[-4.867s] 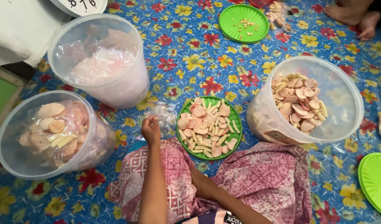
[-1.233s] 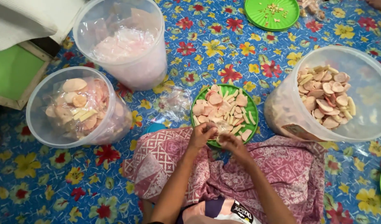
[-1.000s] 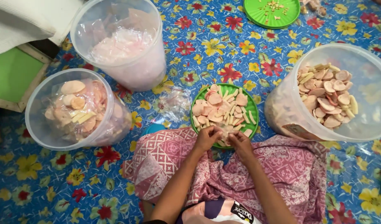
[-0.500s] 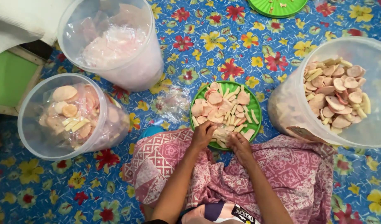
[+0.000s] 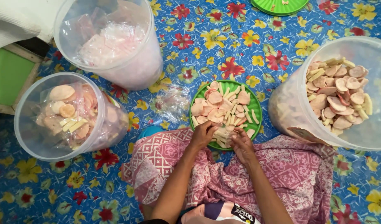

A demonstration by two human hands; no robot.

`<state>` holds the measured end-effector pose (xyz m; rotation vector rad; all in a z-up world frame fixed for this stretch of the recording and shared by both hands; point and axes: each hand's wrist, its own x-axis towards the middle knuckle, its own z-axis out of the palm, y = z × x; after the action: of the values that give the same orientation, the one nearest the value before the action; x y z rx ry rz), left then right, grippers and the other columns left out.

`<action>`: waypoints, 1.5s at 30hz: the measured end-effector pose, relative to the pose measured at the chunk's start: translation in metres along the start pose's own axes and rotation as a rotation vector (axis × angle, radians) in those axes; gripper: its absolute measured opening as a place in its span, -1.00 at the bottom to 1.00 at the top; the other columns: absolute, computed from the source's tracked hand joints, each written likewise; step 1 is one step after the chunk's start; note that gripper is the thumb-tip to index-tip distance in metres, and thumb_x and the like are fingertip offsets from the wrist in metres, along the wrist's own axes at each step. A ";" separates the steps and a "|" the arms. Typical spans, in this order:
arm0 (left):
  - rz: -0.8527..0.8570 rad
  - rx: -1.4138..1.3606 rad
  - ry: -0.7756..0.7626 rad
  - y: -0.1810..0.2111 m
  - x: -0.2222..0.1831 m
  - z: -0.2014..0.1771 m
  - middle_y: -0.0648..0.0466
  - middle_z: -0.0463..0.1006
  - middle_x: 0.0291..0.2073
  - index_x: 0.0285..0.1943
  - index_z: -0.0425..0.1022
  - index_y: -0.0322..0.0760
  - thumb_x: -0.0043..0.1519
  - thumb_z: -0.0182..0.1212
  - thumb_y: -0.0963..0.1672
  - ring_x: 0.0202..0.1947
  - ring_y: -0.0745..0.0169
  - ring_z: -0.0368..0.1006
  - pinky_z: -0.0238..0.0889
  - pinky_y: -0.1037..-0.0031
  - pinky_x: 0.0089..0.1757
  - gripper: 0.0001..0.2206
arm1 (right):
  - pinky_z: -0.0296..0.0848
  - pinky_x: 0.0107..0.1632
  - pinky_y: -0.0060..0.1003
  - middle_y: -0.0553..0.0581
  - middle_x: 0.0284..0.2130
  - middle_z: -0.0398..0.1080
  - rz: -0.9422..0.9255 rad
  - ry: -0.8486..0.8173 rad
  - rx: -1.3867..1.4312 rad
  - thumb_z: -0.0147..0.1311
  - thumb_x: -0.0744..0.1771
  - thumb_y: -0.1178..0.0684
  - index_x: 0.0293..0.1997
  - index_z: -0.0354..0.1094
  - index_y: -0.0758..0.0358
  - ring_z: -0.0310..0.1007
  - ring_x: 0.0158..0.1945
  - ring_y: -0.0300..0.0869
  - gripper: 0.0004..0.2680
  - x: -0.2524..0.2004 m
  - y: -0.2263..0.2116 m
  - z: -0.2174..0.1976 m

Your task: Sorting and arranging sliced food items on a plate

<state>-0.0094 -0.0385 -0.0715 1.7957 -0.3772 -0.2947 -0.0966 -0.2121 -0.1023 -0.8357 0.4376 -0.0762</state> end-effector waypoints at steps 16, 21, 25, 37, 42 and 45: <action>0.108 0.084 -0.079 0.008 -0.007 -0.004 -0.14 0.48 -0.57 -0.26 0.48 -0.23 0.16 0.13 -0.11 -0.42 -0.17 0.46 0.32 0.21 -0.34 -0.88 | 0.48 -0.33 -0.53 -0.03 -0.40 0.33 -0.072 0.088 -0.020 0.00 0.27 0.24 -0.15 0.21 0.19 0.41 -0.39 -0.32 -0.86 0.007 0.014 -0.022; 0.120 0.068 -0.062 0.003 -0.007 -0.001 -0.12 0.48 -0.57 -0.27 0.48 -0.23 0.17 0.13 -0.09 -0.43 -0.11 0.46 0.32 0.24 -0.34 -0.87 | 0.42 -0.34 -0.58 -0.09 -0.43 0.30 -0.206 0.162 -0.153 0.04 0.27 0.20 -0.18 0.20 0.15 0.36 -0.43 -0.37 -0.87 0.004 0.015 -0.017; 0.123 0.041 -0.034 0.018 -0.010 -0.001 -0.13 0.47 -0.56 -0.28 0.46 -0.25 0.21 0.07 -0.08 -0.42 -0.14 0.45 0.31 0.23 -0.33 -0.84 | 0.41 -0.34 -0.57 -0.08 -0.44 0.29 -0.291 0.206 -0.258 0.06 0.27 0.19 -0.18 0.18 0.17 0.35 -0.44 -0.39 -0.86 0.002 0.018 -0.020; 0.083 0.023 -0.254 0.000 -0.025 -0.002 -0.07 0.49 -0.67 -0.39 0.56 -0.23 0.04 0.29 -0.10 -0.55 0.24 0.38 0.26 0.39 -0.41 -0.88 | 0.40 -0.20 -0.42 0.05 -0.25 0.38 -0.324 -0.130 -0.792 0.13 0.25 0.10 -0.14 0.42 0.18 0.36 -0.18 -0.26 -0.85 -0.033 -0.011 0.019; 0.073 0.063 -0.252 -0.007 -0.017 0.010 -0.09 0.51 -0.56 -0.35 0.56 -0.20 0.04 0.28 -0.10 -0.48 0.07 0.45 0.29 0.36 -0.39 -0.89 | 0.39 -0.32 -0.42 0.09 -0.52 0.42 -0.271 -0.146 -0.763 0.12 0.25 0.15 -0.19 0.45 0.25 0.37 -0.42 -0.28 -0.87 -0.030 -0.017 0.022; 0.032 0.034 -0.214 -0.003 -0.015 0.012 -0.04 0.50 -0.54 -0.25 0.55 -0.18 -0.02 0.33 -0.09 -0.46 0.10 0.45 0.31 0.38 -0.37 -0.80 | 0.34 -0.38 -0.50 0.06 -0.55 0.42 -0.261 -0.062 -0.707 0.13 0.24 0.14 -0.19 0.44 0.24 0.35 -0.48 -0.33 -0.88 -0.023 -0.013 0.015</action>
<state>-0.0277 -0.0427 -0.0776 1.7949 -0.5638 -0.4621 -0.1099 -0.2045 -0.0759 -1.5854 0.2910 -0.1397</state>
